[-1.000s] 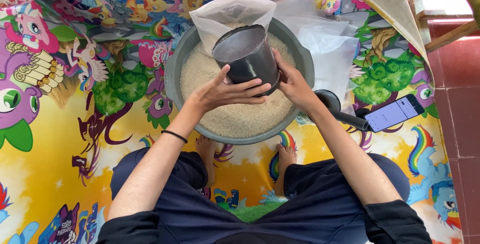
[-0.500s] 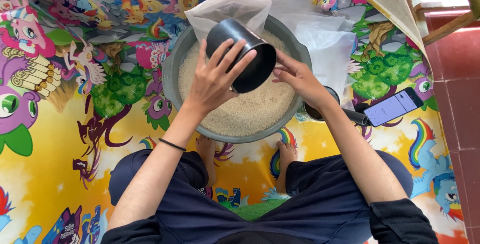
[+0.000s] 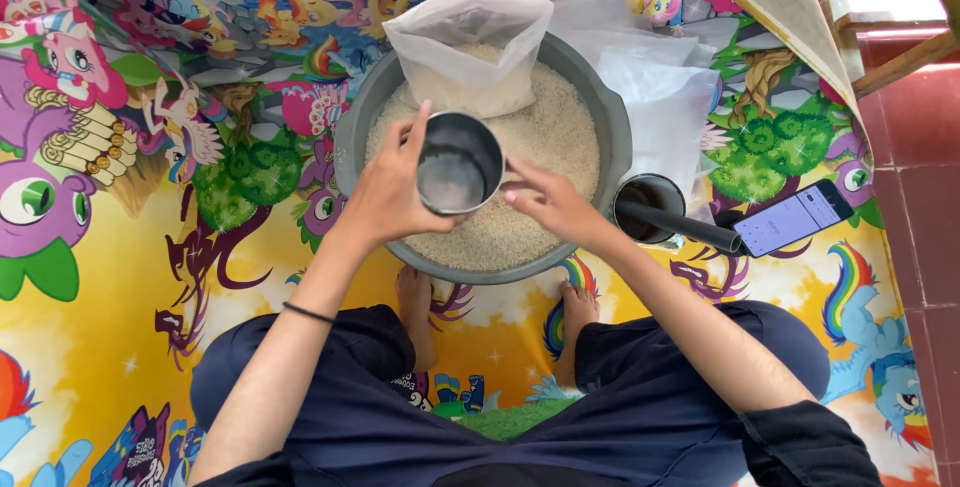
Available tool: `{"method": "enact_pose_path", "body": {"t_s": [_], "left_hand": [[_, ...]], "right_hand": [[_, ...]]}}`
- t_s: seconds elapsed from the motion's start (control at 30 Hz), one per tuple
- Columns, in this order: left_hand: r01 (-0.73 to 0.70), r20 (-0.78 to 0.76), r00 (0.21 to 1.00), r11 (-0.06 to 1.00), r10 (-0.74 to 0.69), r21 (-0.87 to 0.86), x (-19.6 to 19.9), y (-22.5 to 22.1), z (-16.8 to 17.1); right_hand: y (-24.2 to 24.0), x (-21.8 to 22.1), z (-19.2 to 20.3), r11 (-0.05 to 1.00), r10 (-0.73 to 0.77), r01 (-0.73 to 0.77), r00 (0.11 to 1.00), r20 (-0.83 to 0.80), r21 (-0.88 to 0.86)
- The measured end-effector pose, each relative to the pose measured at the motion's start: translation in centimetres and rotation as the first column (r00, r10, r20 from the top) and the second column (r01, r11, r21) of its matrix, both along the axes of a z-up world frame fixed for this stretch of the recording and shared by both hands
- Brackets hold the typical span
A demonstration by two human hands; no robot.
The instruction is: A person sitting on the floor transfers rice from a basin into a plastic bag using a cup, and then pours rice from a large mug into a smaller cup.
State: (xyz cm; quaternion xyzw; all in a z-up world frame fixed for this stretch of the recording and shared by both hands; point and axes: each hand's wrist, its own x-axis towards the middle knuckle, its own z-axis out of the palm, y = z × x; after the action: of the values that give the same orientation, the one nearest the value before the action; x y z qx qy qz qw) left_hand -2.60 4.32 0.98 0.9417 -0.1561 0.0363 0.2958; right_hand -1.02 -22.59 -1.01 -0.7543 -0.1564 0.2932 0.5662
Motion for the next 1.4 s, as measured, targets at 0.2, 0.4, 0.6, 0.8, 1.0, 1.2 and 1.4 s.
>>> {"method": "enact_pose_path", "body": {"t_s": [0.2, 0.4, 0.6, 0.8, 1.0, 1.2, 1.4], "left_hand": [[-0.013, -0.234, 0.972, 0.998, -0.003, -0.067, -1.9, 2.1, -5.4], [-0.068, -0.328, 0.945, 0.982, 0.007, -0.175, -2.1, 0.8, -5.0], [-0.073, -0.348, 0.937, 0.985, 0.015, -0.154, -1.4, 0.5, -5.6], [-0.118, -0.364, 0.931, 0.975, 0.043, -0.186, -1.7, -0.1, -4.2], [-0.134, -0.395, 0.918, 0.967, 0.039, -0.217, -0.7, -0.5, -3.6], [-0.143, -0.405, 0.913, 0.967, 0.046, -0.211, -0.7, -1.0, -2.7], [-0.079, -0.219, 0.975, 0.974, 0.031, -0.214, -1.3, -0.4, -4.8]], "right_hand": [[1.6, -1.5, -3.1, 0.978, 0.190, -0.177, 0.975, 0.116, -0.114], [0.2, 2.4, 3.6, 0.785, 0.352, -0.267, 0.935, 0.047, -0.559], [-15.4, 12.4, -9.4, 0.394, 0.406, 0.016, 0.894, 0.190, -0.919], [-25.6, 7.1, -13.1, 0.013, 0.169, -0.277, 0.947, -0.271, -0.961], [-32.3, 2.4, -25.2, -0.048, 0.174, -0.138, 0.974, -0.144, -0.989], [-31.9, 1.1, -21.4, -0.010, 0.226, 0.068, 0.972, 0.064, -0.998], [-31.2, -0.8, -2.9, -0.170, -0.020, 0.056, 0.998, 0.061, -0.984]]}}
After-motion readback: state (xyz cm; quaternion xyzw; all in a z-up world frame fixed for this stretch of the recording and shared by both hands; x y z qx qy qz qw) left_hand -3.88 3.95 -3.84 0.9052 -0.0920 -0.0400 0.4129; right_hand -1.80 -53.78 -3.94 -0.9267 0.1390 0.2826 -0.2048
